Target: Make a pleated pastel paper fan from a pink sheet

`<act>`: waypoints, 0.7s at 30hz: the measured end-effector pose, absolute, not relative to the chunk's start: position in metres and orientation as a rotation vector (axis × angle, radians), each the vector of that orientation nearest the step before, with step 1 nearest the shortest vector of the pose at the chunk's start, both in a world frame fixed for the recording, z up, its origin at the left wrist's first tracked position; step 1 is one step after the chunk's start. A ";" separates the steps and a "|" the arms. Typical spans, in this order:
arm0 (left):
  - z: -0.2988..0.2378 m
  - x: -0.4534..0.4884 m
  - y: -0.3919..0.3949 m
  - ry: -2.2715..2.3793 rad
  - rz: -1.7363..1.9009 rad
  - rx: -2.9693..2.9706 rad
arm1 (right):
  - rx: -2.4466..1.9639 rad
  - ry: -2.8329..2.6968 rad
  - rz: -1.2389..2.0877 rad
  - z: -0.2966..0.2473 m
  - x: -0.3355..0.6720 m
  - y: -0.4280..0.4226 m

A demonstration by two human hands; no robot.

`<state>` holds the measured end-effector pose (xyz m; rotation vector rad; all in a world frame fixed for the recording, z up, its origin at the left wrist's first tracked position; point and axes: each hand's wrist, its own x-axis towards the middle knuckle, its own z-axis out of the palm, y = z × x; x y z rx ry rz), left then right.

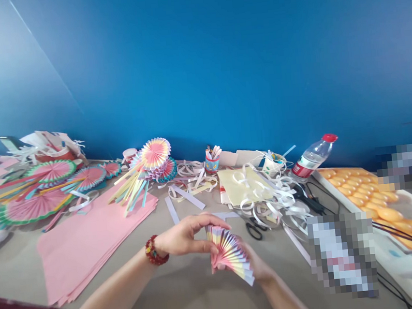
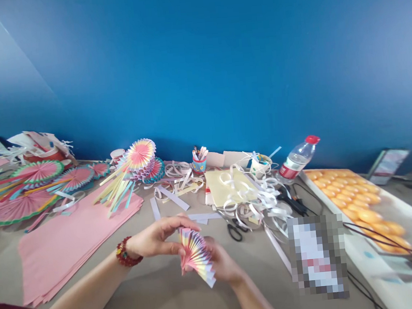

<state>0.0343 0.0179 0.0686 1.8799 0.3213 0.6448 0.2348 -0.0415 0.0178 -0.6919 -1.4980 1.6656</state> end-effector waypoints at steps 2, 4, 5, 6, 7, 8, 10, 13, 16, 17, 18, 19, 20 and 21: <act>0.069 0.034 0.018 0.330 0.633 1.869 | -0.687 -1.520 1.662 0.019 0.234 -0.041; 0.067 0.034 0.018 0.328 0.633 1.817 | -0.669 -1.539 1.657 0.021 0.234 -0.040; 0.066 0.035 0.017 0.328 0.634 1.798 | -0.659 -1.545 1.655 0.021 0.233 -0.040; 0.065 0.035 0.017 0.329 0.639 1.789 | -0.651 -1.547 1.656 0.022 0.233 -0.040; 0.064 0.035 0.017 0.333 0.641 1.789 | -0.647 -1.546 1.659 0.022 0.233 -0.040; 0.064 0.035 0.017 0.339 0.643 1.798 | -0.648 -1.543 1.666 0.022 0.232 -0.040; 0.064 0.035 0.017 0.350 0.638 1.826 | -0.664 -1.522 1.687 0.022 0.232 -0.040; 0.064 0.034 0.017 0.356 0.629 1.858 | -0.674 -1.489 1.725 0.018 0.232 -0.040; 0.065 0.035 0.018 0.337 0.613 1.873 | -0.659 -1.423 1.760 0.012 0.233 -0.041; 0.064 0.035 0.018 0.329 0.607 1.878 | -0.660 -1.397 1.769 0.011 0.234 -0.041; 0.064 0.035 0.019 0.324 0.602 1.881 | -0.662 -1.375 1.777 0.010 0.234 -0.041; 0.064 0.035 0.019 0.325 0.604 1.885 | -0.657 -1.358 1.784 0.009 0.234 -0.040; 0.064 0.034 0.018 0.328 0.609 1.889 | -0.650 -1.345 1.791 0.008 0.234 -0.040; 0.064 0.034 0.018 0.336 0.617 1.893 | -0.640 -1.333 1.794 0.008 0.233 -0.039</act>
